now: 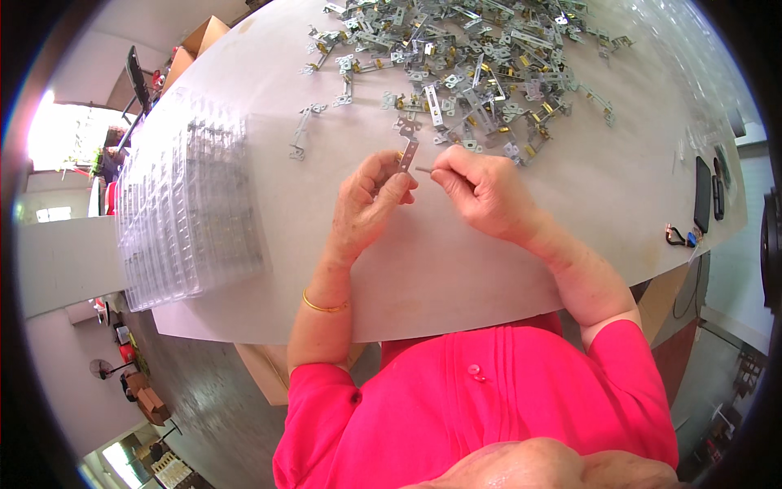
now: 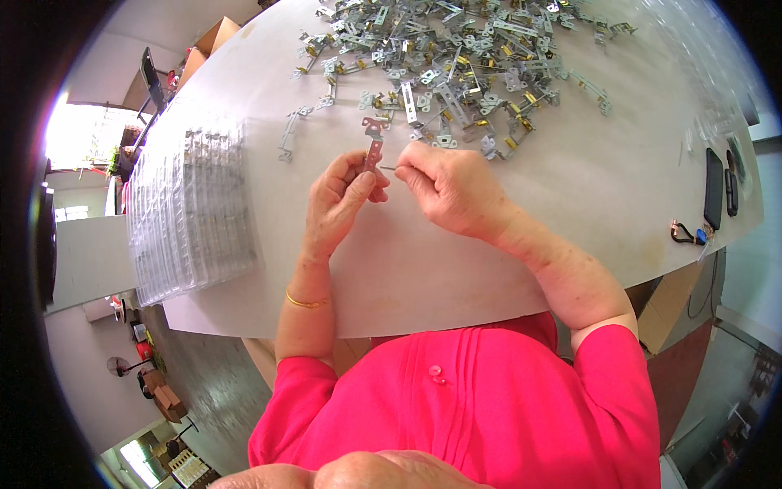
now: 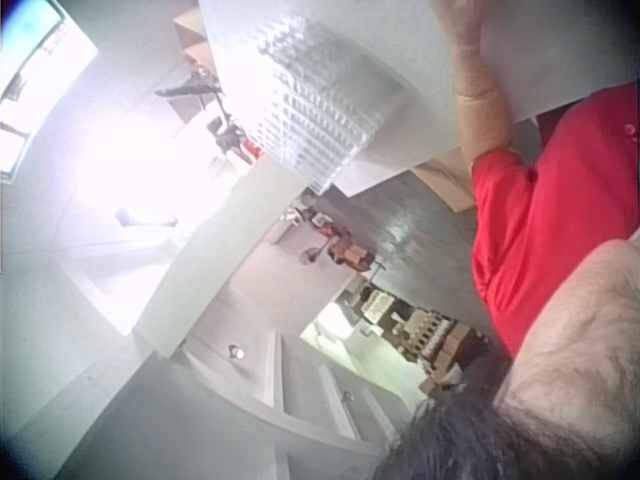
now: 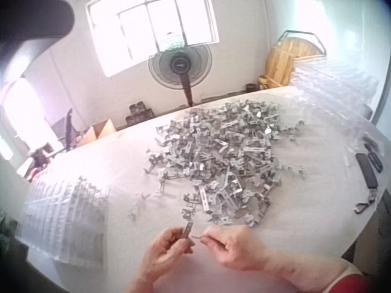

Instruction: The person assembles metal components by fitting metal brackets and small pins together by hand, placing each assembled piece into the compartments of a plastic tray.

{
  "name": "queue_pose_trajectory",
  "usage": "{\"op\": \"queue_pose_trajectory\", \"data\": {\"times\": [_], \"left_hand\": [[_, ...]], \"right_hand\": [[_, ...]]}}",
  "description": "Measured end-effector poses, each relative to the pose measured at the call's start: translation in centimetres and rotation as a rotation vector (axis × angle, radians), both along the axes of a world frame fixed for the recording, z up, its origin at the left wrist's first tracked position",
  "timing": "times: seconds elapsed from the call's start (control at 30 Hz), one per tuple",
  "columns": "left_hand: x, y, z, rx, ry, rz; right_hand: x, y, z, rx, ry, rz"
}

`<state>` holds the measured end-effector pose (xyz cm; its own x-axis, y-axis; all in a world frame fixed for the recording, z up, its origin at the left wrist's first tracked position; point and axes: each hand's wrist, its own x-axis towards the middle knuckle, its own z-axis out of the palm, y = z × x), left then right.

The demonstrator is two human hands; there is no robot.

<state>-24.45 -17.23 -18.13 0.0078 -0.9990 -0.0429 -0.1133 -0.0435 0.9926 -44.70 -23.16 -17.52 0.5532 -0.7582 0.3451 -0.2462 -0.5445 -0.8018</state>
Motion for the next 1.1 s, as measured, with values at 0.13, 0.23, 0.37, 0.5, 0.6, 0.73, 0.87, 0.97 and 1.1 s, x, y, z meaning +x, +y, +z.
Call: {"op": "queue_pose_trajectory", "data": {"times": [0.13,0.23,0.37,0.5,0.6,0.73,0.87,0.97,1.1], "left_hand": [[0.9,-0.5,0.0,-0.118,-0.282,-0.032],[0.7,-0.5,1.0,-0.172,-0.457,-0.04],[0.5,-0.3,1.2,-0.044,-0.534,-0.102],[0.5,-0.2,0.0,-0.296,-0.77,-0.044],[0.7,-0.4,0.1,-0.45,-0.934,-0.016],[1.2,-0.6,-0.3,-0.439,-1.045,-0.002],[0.9,-0.6,0.2,-0.475,-1.046,0.103],[0.6,-0.9,1.3,-0.65,-1.042,0.292],[0.0,0.8,5.5,-0.432,-0.173,0.106]], "right_hand": [[0.0,-0.3,0.3,0.196,-0.082,-0.09],[0.1,-0.4,-0.5,0.256,-0.147,-0.102],[0.3,-0.3,-0.9,0.27,-0.176,-0.095],[0.6,0.0,-1.2,0.326,-0.172,-0.071],[0.7,0.0,-1.6,0.305,-0.155,-0.081],[0.8,0.1,-1.6,0.314,-0.169,-0.092],[0.8,0.1,-1.7,0.322,-0.177,-0.097],[0.9,0.2,-1.6,0.414,-0.223,-0.087],[0.7,0.0,-1.7,0.512,-0.279,-0.052]]}}
